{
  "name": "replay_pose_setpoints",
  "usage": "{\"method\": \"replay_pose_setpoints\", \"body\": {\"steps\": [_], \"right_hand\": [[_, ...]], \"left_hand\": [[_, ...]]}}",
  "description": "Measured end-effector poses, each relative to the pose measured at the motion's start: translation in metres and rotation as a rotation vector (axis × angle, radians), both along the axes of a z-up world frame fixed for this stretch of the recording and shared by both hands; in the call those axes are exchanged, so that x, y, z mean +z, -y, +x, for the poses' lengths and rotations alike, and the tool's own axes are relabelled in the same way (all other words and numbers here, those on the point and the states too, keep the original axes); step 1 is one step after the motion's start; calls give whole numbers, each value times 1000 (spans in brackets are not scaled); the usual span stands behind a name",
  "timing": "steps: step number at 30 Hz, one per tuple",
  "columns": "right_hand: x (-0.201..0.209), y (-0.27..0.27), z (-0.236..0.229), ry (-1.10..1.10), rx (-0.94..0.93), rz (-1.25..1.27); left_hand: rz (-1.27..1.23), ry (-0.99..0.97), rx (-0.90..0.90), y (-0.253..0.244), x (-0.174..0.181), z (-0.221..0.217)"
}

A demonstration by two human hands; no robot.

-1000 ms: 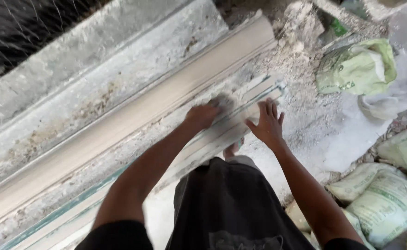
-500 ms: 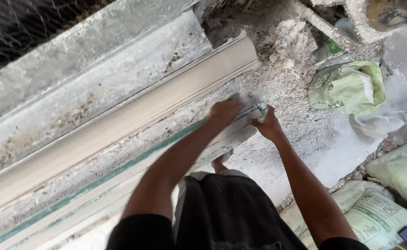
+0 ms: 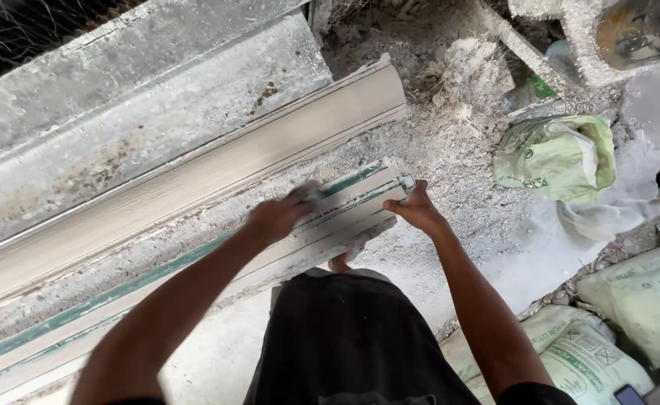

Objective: Scrape and clean a decorative plaster mold using a metal spatula tool.

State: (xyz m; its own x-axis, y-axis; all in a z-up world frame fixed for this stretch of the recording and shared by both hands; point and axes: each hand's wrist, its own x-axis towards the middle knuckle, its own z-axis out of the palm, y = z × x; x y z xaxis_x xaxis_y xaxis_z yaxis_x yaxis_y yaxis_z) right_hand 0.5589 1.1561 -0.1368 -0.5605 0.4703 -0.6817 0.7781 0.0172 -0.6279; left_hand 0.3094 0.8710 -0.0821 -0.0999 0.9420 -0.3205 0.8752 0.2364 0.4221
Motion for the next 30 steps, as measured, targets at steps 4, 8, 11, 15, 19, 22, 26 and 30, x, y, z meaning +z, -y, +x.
{"method": "replay_pose_setpoints", "body": {"steps": [4,8,11,15,19,22,26,30], "right_hand": [[-9,3,3,7,29,23],[-30,1,15,-44,151,117],[-55,-3,21,-125,151,152],[-15,8,10,-130,-130,-64],[-54,6,16,-185,-9,22],[-53,10,14,-269,87,58],[-26,15,8,-217,-138,-56],[-43,10,8,-271,-155,0]], "left_hand": [[-261,-57,-88,-134,4,33],[60,-85,-69,-136,-8,37],[-17,-13,-17,-75,56,20],[-84,-54,-20,-31,25,14],[1,-46,-41,-132,-9,44],[30,-99,-71,-188,-3,61],[-100,-78,-20,-154,27,64],[-138,-80,34,-157,21,77]]}}
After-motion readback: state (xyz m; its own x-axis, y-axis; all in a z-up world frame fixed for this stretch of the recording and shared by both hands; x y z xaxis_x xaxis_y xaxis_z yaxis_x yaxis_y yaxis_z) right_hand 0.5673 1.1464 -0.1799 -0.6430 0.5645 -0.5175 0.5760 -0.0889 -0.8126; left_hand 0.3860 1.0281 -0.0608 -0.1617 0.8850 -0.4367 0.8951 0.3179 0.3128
